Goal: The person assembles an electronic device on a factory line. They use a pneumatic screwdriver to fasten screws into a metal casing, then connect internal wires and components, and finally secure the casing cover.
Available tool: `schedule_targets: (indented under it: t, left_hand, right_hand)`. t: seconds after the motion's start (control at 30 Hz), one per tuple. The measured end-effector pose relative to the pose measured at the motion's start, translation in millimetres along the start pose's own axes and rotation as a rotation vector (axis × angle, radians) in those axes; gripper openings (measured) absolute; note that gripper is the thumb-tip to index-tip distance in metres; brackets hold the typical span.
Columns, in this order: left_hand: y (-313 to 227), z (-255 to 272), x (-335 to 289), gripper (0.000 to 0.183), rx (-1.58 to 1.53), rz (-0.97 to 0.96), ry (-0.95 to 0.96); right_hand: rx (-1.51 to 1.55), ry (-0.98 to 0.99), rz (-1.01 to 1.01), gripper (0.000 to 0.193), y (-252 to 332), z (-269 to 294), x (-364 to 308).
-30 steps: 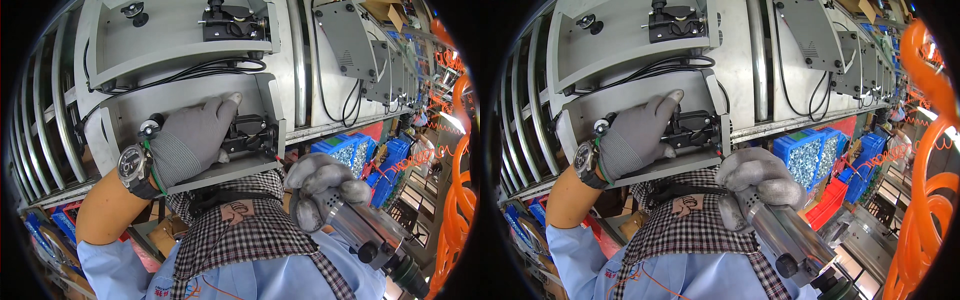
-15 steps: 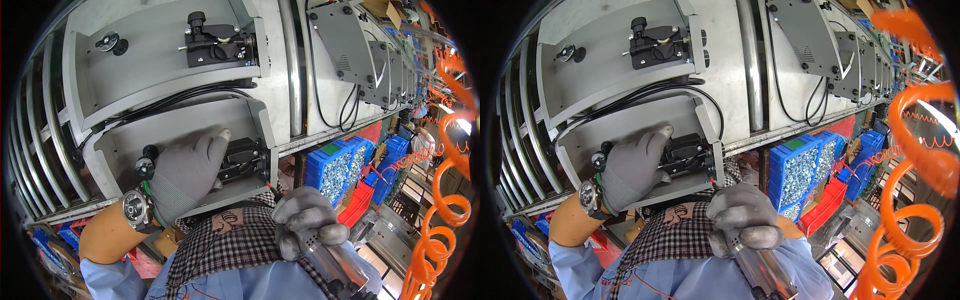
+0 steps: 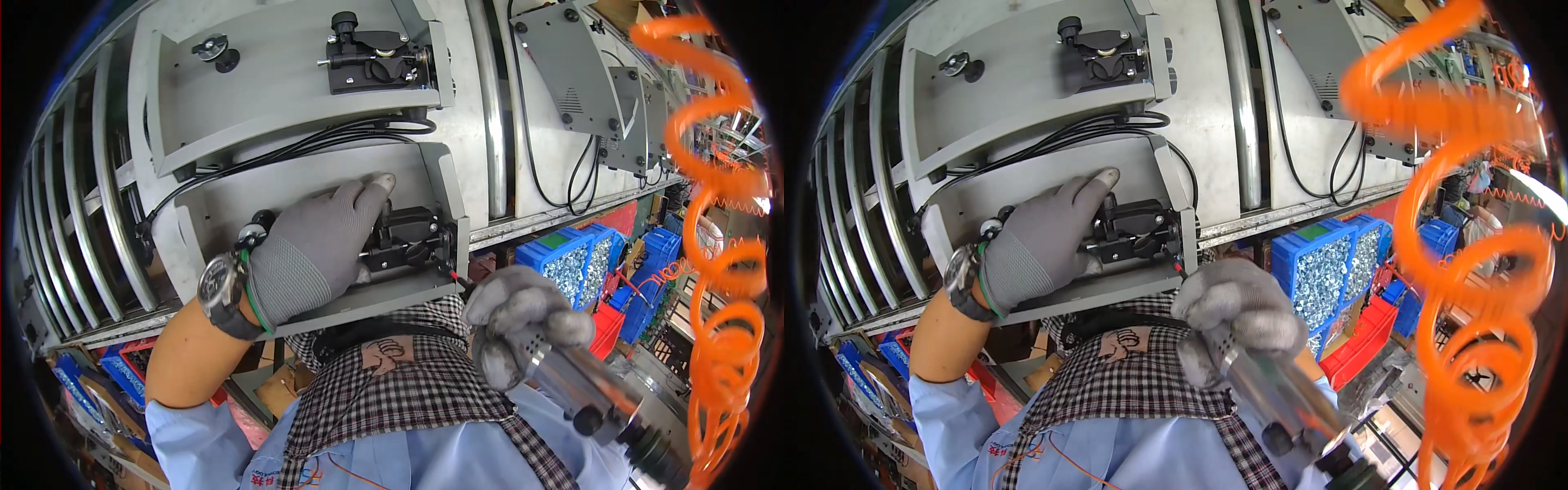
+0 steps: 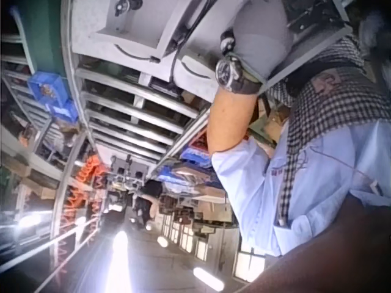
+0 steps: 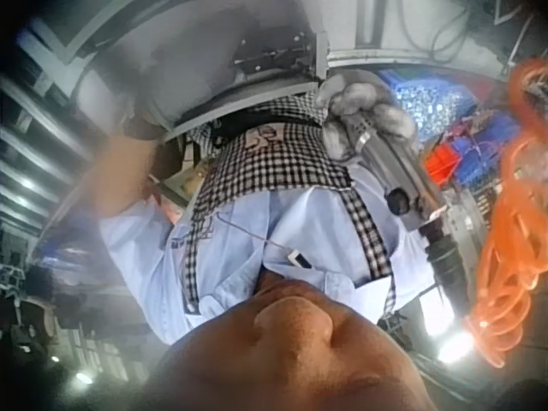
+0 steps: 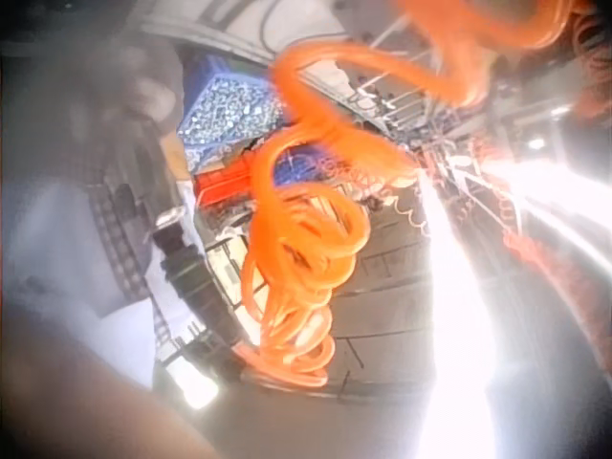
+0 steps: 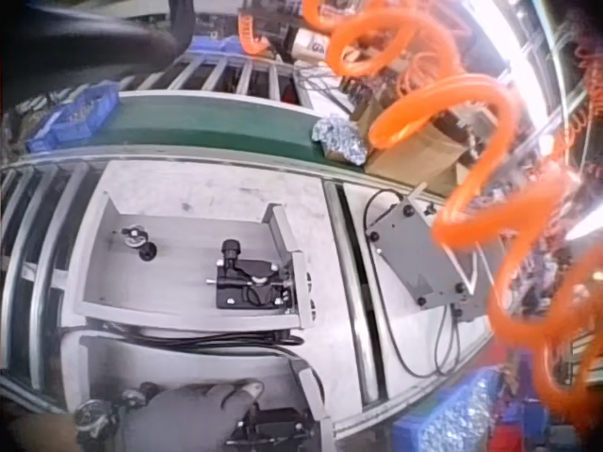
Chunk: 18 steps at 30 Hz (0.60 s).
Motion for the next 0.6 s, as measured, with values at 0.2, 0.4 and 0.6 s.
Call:
schedule_targets:
  t: [0.2, 0.4, 0.6]
  left_hand:
    - [3, 14, -3, 0.075, -0.179, -0.116, -0.034]
    - [17, 15, 26, 0.044, -0.258, -0.019, -0.073]
    - [19, 9, 28, 0.038, -0.359, 0.059, -0.068]
  right_hand:
    - [0.107, -0.035, -0.134, 0.096, -7, 3, -7]
    - [0.313, -0.276, -0.178, 0.025, 27, 4, 21]
    - [0.114, -0.283, 0.006, 0.039, -8, -28, 13]
Point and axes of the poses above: each hand's wrist, its own x-axis towards the middle knuckle, its own z-axis out of the back of the hand, y = z × x, the point moved 6 cm from there along x, towards the middle knuckle, and after that the axes turned 7 degrees about -x, right-handed, at the moved point
